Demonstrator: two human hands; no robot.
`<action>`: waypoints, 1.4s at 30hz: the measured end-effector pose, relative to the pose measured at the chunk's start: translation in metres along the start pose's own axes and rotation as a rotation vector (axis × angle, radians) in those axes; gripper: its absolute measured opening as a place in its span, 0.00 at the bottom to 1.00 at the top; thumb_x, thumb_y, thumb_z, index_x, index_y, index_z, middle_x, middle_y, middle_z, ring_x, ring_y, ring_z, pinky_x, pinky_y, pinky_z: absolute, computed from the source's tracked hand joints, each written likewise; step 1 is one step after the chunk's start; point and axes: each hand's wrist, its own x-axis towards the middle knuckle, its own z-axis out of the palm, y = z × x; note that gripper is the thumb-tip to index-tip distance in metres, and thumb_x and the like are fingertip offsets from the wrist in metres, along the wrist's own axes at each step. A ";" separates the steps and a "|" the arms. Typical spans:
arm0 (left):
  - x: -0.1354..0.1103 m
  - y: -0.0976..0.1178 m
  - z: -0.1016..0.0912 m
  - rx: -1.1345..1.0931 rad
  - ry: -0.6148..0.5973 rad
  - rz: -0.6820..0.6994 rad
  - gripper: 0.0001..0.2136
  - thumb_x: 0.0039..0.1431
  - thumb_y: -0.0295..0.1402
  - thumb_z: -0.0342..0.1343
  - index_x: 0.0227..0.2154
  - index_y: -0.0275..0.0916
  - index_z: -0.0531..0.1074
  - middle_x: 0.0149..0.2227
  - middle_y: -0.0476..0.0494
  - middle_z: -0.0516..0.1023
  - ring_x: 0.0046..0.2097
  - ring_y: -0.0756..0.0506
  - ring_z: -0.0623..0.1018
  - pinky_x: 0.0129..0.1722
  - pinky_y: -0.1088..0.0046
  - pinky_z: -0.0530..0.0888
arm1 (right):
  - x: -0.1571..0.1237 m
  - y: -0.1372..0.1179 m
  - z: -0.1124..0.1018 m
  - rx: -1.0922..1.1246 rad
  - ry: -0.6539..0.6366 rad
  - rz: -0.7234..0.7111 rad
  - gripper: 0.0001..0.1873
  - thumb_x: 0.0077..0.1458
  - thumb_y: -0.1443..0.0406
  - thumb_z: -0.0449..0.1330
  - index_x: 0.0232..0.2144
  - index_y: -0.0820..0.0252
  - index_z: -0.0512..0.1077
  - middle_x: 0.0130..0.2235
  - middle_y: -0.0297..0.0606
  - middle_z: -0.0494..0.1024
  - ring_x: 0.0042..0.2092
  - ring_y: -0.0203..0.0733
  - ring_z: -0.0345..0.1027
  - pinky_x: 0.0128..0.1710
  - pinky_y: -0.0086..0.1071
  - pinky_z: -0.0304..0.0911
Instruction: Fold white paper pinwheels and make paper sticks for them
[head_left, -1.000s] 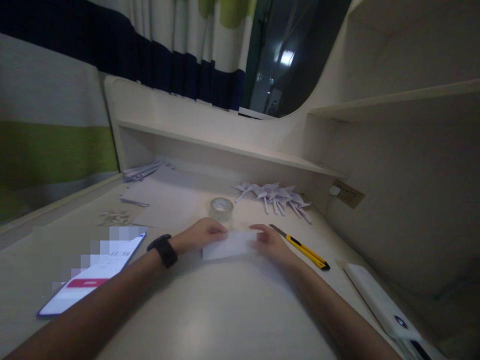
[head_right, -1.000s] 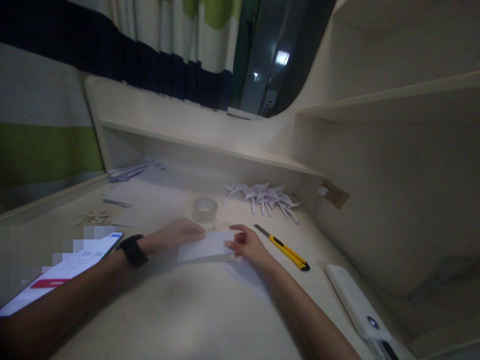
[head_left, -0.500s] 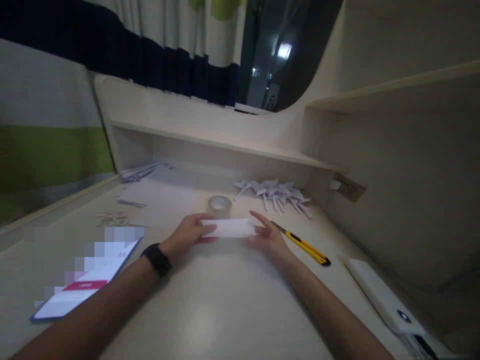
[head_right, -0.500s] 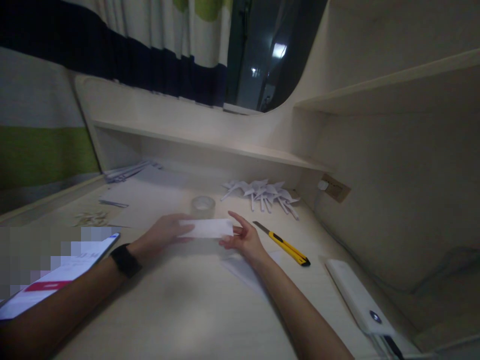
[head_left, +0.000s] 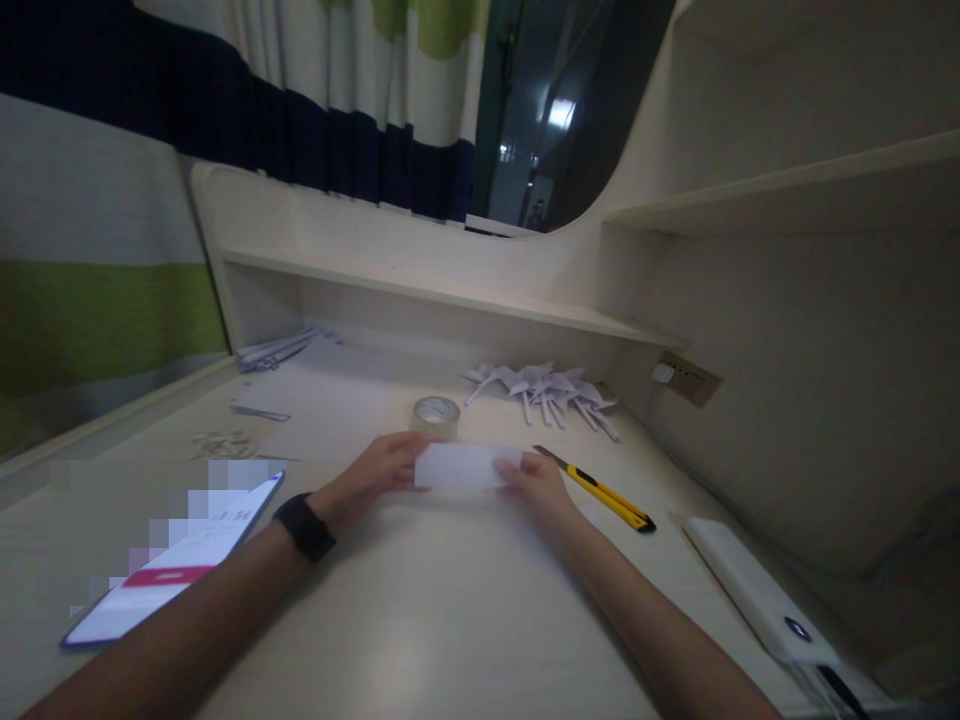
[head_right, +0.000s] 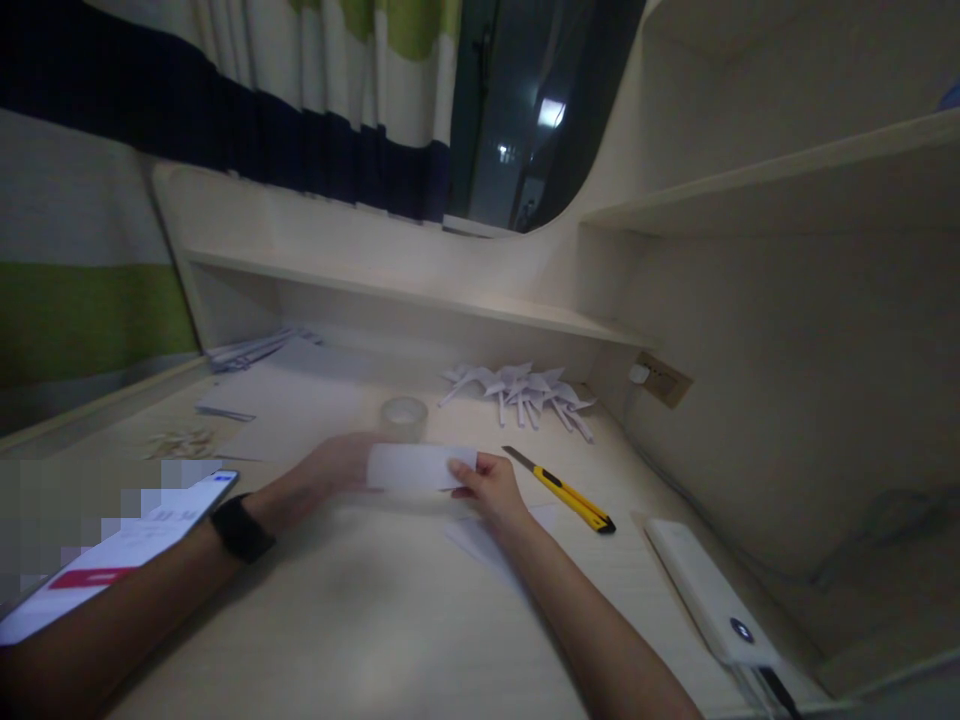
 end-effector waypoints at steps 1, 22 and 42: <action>-0.001 0.001 0.002 0.090 0.051 0.022 0.24 0.50 0.47 0.60 0.45 0.35 0.73 0.39 0.38 0.79 0.36 0.43 0.77 0.32 0.70 0.73 | 0.000 0.001 0.001 0.025 -0.016 0.016 0.21 0.41 0.54 0.69 0.31 0.66 0.77 0.30 0.41 0.80 0.28 0.40 0.74 0.28 0.30 0.68; -0.004 0.002 0.005 0.376 -0.069 0.130 0.18 0.51 0.43 0.58 0.39 0.33 0.78 0.36 0.39 0.80 0.33 0.44 0.75 0.30 0.72 0.68 | -0.002 0.001 -0.001 0.134 -0.209 0.121 0.22 0.42 0.63 0.69 0.42 0.61 0.76 0.31 0.39 0.79 0.27 0.39 0.72 0.24 0.32 0.71; -0.013 0.003 0.008 -0.077 -0.345 -0.121 0.18 0.56 0.44 0.56 0.40 0.34 0.77 0.40 0.37 0.78 0.39 0.43 0.75 0.37 0.71 0.67 | -0.007 -0.002 -0.001 0.092 -0.300 0.103 0.13 0.37 0.65 0.68 0.30 0.64 0.79 0.27 0.39 0.78 0.27 0.38 0.69 0.29 0.32 0.66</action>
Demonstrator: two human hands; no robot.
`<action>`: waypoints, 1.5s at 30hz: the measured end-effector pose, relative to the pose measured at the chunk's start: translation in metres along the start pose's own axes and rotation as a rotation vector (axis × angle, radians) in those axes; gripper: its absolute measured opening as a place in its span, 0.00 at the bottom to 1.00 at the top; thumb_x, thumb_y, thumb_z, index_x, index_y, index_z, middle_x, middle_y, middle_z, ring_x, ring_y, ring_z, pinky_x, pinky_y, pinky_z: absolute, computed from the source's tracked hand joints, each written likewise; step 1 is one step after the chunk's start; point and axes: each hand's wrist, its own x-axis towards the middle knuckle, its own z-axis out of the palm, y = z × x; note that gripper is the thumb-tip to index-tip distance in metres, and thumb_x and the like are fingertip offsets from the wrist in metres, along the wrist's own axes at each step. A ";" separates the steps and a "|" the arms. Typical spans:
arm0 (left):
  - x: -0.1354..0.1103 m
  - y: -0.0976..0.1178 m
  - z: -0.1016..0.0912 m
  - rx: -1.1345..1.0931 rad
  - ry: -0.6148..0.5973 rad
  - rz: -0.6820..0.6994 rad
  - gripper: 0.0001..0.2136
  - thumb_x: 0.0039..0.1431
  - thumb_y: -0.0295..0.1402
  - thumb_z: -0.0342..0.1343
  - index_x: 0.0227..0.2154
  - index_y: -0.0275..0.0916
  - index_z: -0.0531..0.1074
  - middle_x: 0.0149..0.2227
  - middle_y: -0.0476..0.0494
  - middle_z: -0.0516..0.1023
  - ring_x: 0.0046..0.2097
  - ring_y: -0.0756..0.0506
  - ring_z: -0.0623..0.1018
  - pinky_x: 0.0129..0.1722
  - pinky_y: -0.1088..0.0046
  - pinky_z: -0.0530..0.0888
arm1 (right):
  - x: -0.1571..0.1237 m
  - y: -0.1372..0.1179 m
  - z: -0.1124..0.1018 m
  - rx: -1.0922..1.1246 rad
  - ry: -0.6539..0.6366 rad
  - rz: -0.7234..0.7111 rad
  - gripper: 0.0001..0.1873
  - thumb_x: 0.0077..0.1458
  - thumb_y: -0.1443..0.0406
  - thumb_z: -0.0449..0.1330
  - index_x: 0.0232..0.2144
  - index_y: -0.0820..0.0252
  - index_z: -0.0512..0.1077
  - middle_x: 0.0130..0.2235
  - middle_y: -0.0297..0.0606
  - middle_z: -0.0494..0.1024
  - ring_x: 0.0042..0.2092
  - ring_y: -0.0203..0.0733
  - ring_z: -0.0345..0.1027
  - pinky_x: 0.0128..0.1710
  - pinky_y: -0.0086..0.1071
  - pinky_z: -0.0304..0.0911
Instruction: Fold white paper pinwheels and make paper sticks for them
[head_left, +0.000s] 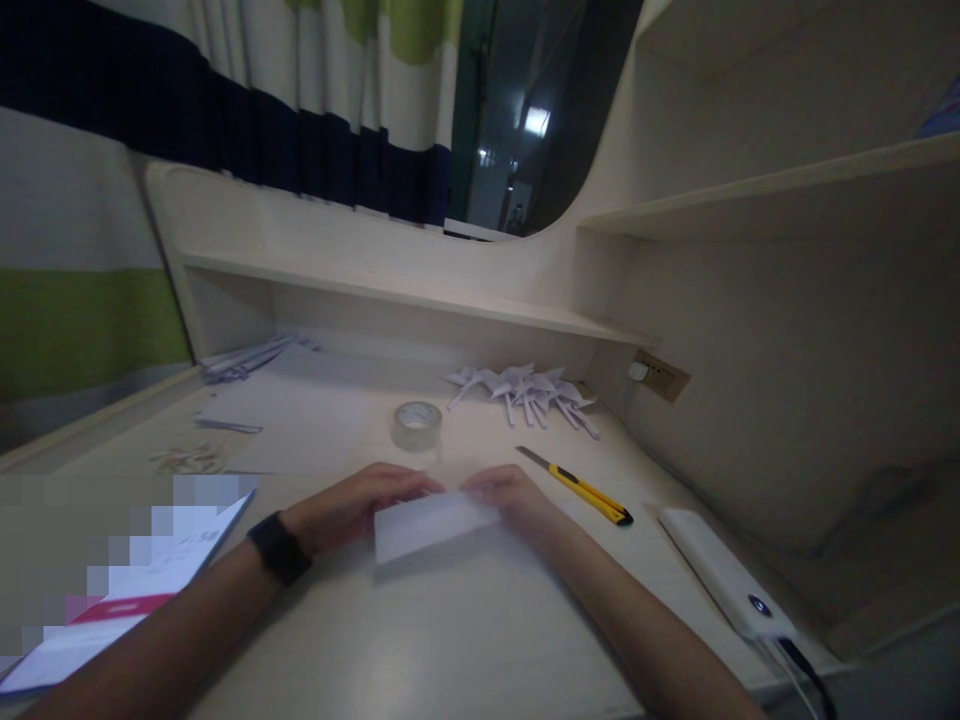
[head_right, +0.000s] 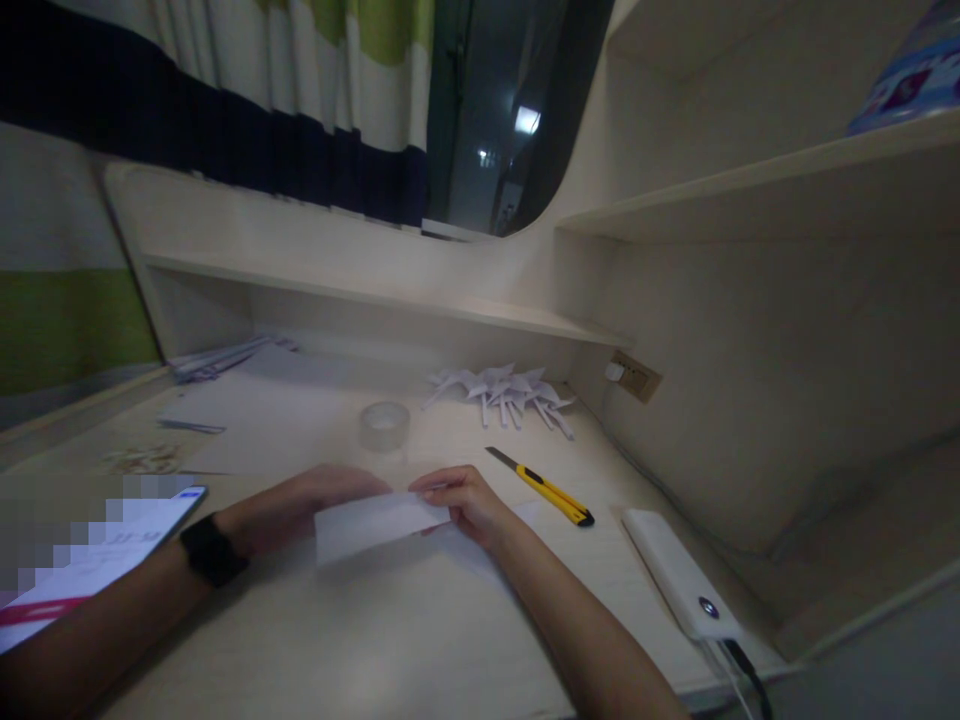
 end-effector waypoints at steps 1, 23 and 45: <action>0.000 -0.001 0.000 0.015 -0.011 -0.008 0.18 0.55 0.43 0.57 0.42 0.35 0.76 0.42 0.38 0.78 0.41 0.42 0.75 0.38 0.71 0.67 | 0.000 -0.001 0.001 -0.013 -0.005 -0.002 0.14 0.37 0.64 0.69 0.31 0.64 0.79 0.27 0.39 0.78 0.27 0.37 0.68 0.29 0.32 0.65; 0.016 -0.017 -0.003 0.568 -0.012 0.097 0.15 0.52 0.41 0.57 0.34 0.33 0.78 0.32 0.42 0.79 0.33 0.43 0.75 0.32 0.73 0.67 | 0.001 -0.007 0.009 -0.508 0.166 -0.159 0.29 0.41 0.65 0.67 0.49 0.58 0.72 0.17 0.22 0.60 0.19 0.27 0.48 0.18 0.23 0.45; 0.019 -0.020 -0.002 0.487 0.085 0.162 0.24 0.48 0.43 0.62 0.46 0.34 0.72 0.34 0.41 0.79 0.33 0.43 0.76 0.30 0.73 0.68 | -0.010 -0.023 0.009 -0.490 0.012 -0.059 0.09 0.39 0.62 0.69 0.25 0.60 0.80 0.25 0.37 0.80 0.27 0.38 0.70 0.30 0.30 0.65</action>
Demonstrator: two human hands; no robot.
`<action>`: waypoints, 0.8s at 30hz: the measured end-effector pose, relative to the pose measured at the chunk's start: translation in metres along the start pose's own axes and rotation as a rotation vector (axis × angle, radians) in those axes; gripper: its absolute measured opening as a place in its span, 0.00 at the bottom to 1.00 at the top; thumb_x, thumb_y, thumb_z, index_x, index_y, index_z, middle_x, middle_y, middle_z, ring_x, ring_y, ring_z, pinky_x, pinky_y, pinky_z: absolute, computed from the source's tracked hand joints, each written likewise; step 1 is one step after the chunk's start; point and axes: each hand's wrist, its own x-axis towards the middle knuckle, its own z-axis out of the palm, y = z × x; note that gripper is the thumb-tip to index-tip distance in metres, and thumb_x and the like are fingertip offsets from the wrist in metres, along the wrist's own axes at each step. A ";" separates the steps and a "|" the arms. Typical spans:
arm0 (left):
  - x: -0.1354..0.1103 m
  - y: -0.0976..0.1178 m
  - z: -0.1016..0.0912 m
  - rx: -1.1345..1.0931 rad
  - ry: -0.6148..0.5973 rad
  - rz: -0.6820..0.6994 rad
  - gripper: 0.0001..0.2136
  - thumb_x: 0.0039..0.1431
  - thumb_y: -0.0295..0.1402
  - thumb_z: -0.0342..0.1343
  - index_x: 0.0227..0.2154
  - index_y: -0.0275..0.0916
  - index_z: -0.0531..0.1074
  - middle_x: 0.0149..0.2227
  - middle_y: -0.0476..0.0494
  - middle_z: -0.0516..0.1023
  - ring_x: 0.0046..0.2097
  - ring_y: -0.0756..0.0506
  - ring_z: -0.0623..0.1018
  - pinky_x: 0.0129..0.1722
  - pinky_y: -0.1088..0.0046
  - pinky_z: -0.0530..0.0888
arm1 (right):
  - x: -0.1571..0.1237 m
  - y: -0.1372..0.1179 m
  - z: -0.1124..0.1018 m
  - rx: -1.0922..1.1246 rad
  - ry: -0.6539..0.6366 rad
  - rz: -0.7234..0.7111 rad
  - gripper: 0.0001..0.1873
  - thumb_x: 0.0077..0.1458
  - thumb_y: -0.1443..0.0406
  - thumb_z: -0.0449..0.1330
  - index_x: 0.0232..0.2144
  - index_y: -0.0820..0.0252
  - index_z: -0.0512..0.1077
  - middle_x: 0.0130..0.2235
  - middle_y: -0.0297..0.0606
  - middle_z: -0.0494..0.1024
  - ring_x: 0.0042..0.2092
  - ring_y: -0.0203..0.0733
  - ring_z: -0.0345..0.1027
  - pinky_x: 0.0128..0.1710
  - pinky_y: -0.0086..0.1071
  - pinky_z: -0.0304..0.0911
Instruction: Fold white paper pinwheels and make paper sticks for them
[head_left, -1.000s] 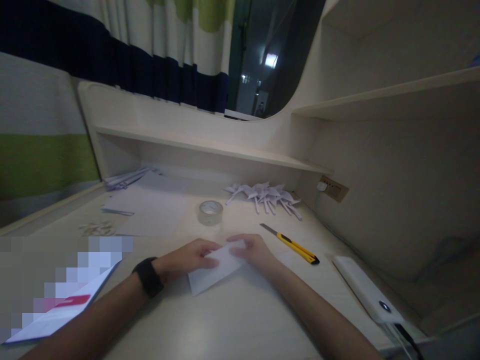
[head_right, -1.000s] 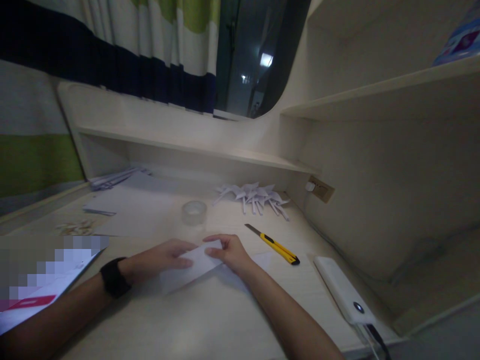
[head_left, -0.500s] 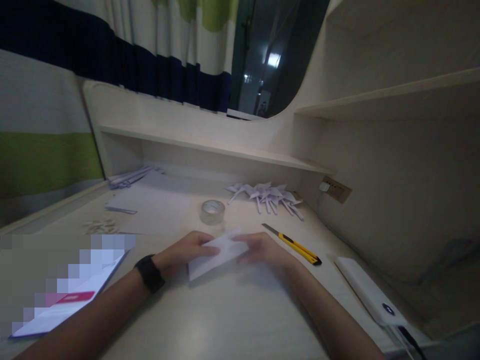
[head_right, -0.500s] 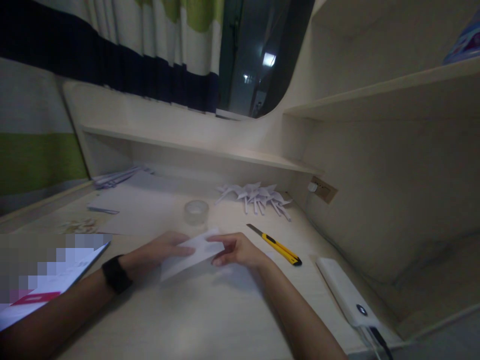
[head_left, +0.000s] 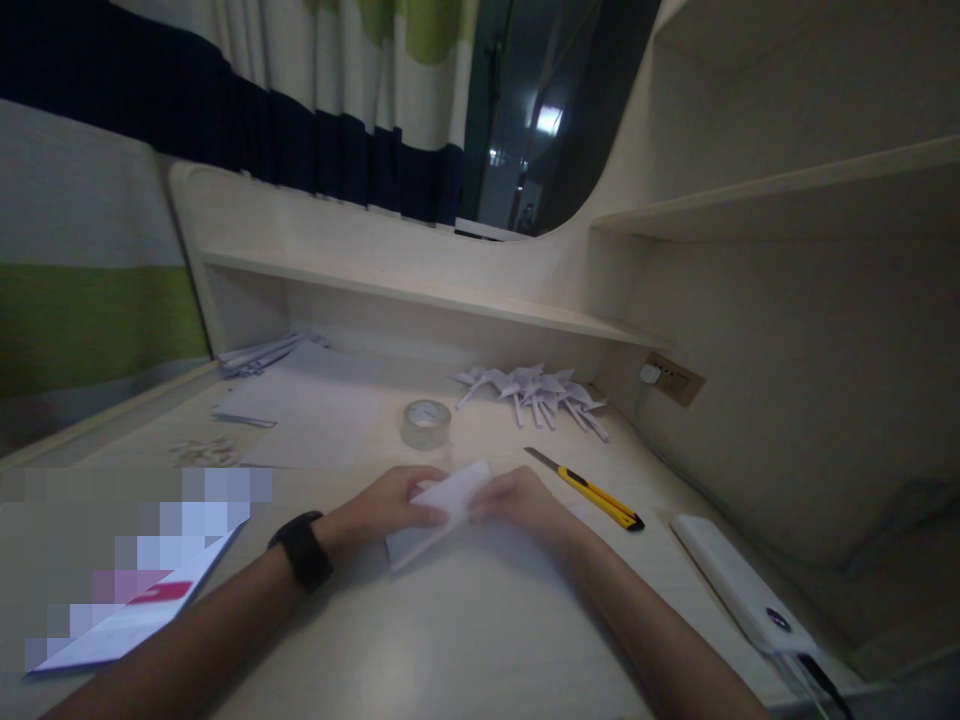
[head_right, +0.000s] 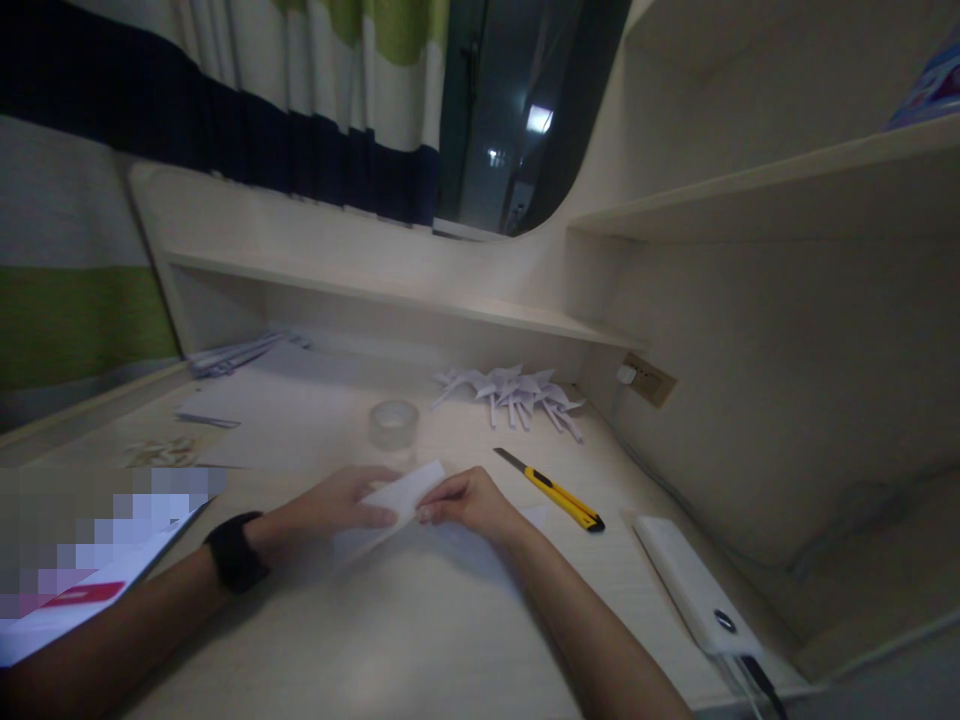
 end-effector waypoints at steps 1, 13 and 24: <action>0.000 0.001 0.002 -0.034 0.027 0.001 0.29 0.49 0.43 0.61 0.53 0.35 0.66 0.37 0.40 0.79 0.33 0.43 0.77 0.30 0.72 0.69 | 0.001 0.002 0.001 0.022 0.029 0.008 0.09 0.39 0.62 0.69 0.24 0.62 0.80 0.24 0.37 0.79 0.25 0.37 0.69 0.28 0.29 0.64; -0.001 0.006 0.008 0.415 0.226 0.044 0.12 0.43 0.40 0.64 0.29 0.38 0.77 0.30 0.49 0.78 0.32 0.46 0.75 0.34 0.74 0.68 | 0.011 0.013 0.010 0.193 0.274 0.024 0.15 0.33 0.58 0.71 0.21 0.64 0.76 0.20 0.36 0.76 0.22 0.35 0.68 0.26 0.28 0.64; 0.000 0.004 0.012 0.350 0.225 -0.003 0.09 0.52 0.37 0.56 0.28 0.36 0.76 0.24 0.48 0.77 0.27 0.48 0.74 0.29 0.75 0.67 | 0.014 0.022 0.015 0.304 0.328 -0.011 0.18 0.39 0.55 0.69 0.28 0.63 0.74 0.21 0.36 0.77 0.22 0.36 0.71 0.24 0.27 0.64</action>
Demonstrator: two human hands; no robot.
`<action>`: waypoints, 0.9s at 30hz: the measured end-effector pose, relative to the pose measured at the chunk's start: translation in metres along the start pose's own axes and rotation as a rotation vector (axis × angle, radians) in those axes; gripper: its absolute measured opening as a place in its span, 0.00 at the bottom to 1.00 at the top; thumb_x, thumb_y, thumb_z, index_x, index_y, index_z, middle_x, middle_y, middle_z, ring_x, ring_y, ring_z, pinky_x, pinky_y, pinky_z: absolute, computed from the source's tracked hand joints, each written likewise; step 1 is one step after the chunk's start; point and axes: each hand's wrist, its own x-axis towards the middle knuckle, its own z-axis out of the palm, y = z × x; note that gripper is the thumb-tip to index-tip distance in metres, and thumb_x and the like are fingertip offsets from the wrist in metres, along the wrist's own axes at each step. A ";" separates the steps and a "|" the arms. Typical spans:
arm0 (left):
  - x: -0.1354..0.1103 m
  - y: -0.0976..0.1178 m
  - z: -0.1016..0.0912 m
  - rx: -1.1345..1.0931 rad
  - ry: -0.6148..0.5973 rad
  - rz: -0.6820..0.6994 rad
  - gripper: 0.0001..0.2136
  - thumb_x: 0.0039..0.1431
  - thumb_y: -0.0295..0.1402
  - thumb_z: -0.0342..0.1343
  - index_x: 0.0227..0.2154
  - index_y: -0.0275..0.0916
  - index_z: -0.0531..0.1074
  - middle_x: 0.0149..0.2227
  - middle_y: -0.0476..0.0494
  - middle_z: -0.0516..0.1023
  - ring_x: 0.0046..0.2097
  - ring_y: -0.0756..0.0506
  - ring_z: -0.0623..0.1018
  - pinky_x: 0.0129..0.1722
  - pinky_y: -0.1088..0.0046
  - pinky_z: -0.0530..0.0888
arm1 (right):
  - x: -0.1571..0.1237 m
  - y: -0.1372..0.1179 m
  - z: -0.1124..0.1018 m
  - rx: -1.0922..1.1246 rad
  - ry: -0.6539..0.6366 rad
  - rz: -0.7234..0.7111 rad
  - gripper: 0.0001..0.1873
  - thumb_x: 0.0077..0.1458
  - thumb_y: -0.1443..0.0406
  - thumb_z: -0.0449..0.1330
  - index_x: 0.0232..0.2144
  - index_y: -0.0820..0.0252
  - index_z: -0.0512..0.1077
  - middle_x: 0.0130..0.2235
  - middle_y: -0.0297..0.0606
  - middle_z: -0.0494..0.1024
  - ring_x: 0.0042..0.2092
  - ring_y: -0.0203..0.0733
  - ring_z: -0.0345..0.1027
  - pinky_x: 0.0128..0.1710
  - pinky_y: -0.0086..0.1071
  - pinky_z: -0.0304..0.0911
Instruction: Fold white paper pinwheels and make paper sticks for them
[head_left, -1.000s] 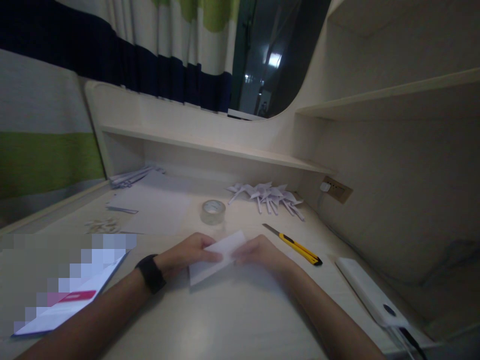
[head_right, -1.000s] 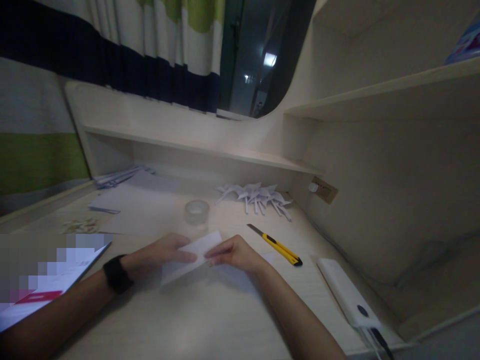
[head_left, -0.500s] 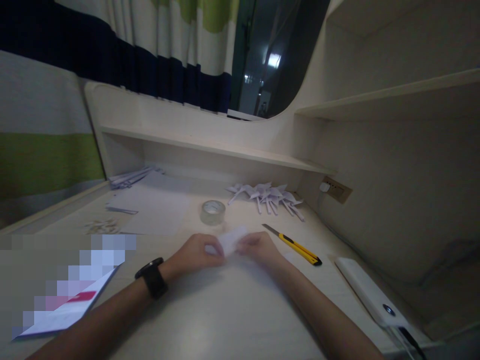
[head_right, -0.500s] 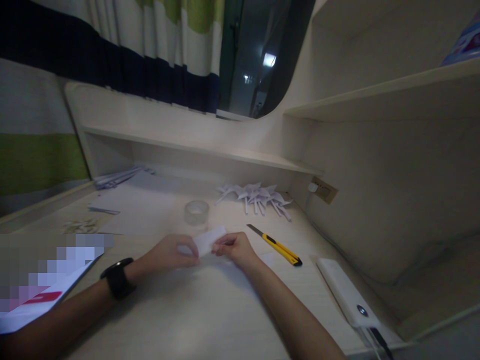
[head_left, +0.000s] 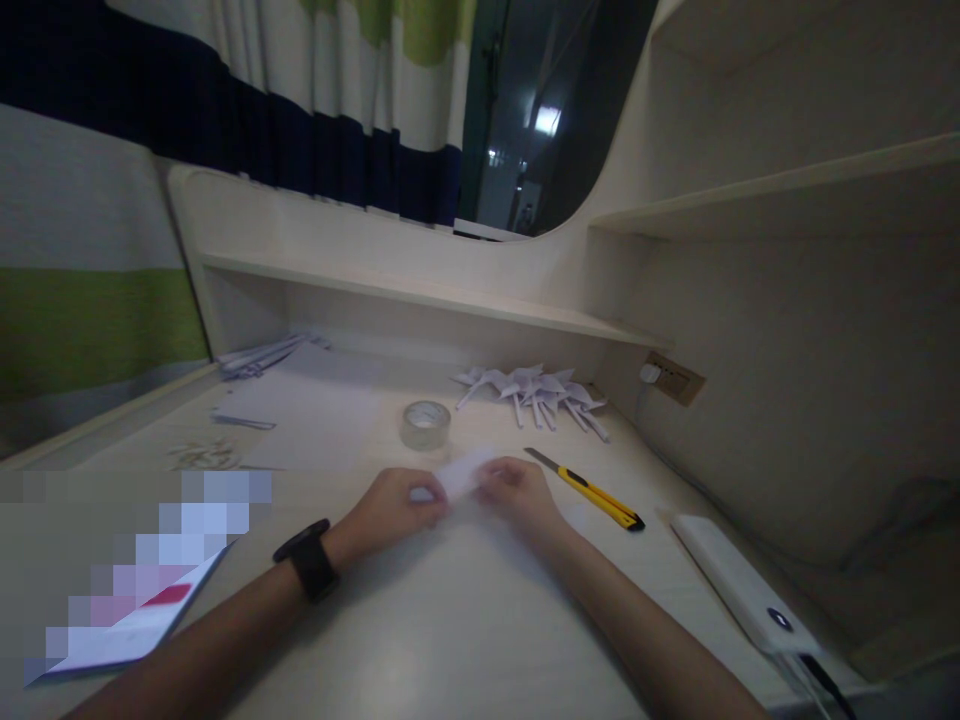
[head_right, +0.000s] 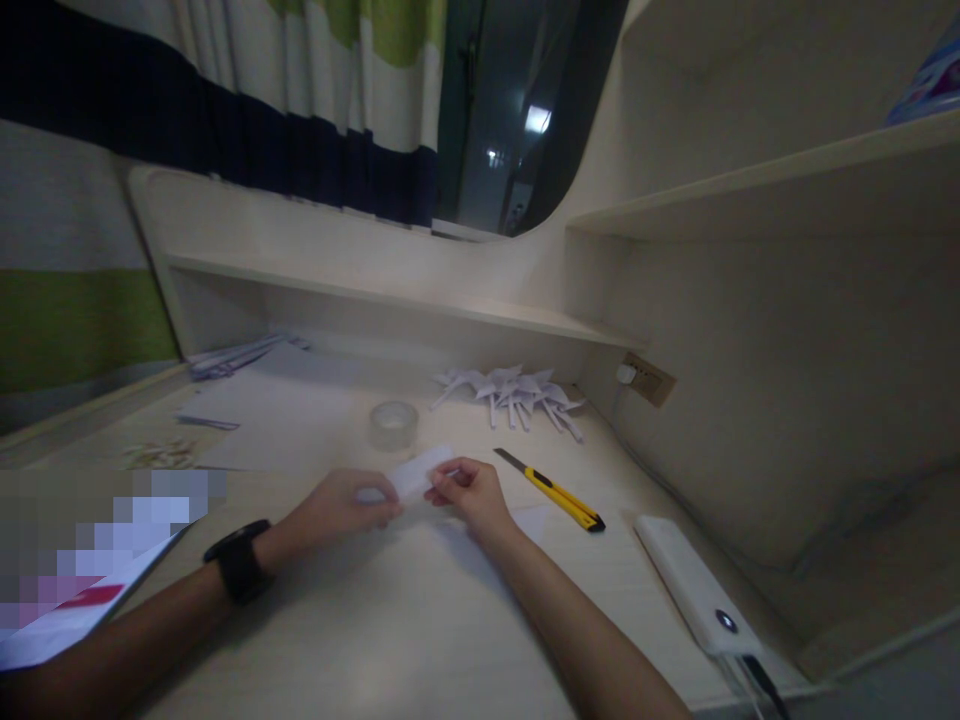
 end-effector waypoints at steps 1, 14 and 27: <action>0.000 0.001 -0.001 0.026 0.020 0.030 0.09 0.51 0.37 0.57 0.28 0.36 0.76 0.26 0.48 0.77 0.29 0.47 0.75 0.30 0.75 0.67 | -0.001 -0.001 0.001 -0.026 0.004 -0.017 0.18 0.39 0.55 0.69 0.28 0.63 0.74 0.21 0.35 0.77 0.22 0.36 0.71 0.24 0.27 0.64; 0.000 0.005 0.010 -0.171 0.088 0.019 0.16 0.50 0.34 0.59 0.41 0.39 0.65 0.28 0.50 0.76 0.27 0.47 0.75 0.27 0.74 0.67 | -0.013 -0.009 0.020 0.074 0.061 -0.064 0.31 0.40 0.58 0.69 0.45 0.56 0.60 0.21 0.27 0.75 0.22 0.37 0.70 0.23 0.27 0.63; 0.006 -0.003 0.021 -0.666 -0.131 -0.054 0.30 0.38 0.29 0.68 0.47 0.34 0.62 0.36 0.41 0.78 0.33 0.43 0.78 0.31 0.69 0.73 | -0.010 -0.003 0.018 0.073 0.046 0.005 0.24 0.39 0.56 0.69 0.36 0.61 0.68 0.19 0.29 0.73 0.20 0.33 0.64 0.21 0.26 0.60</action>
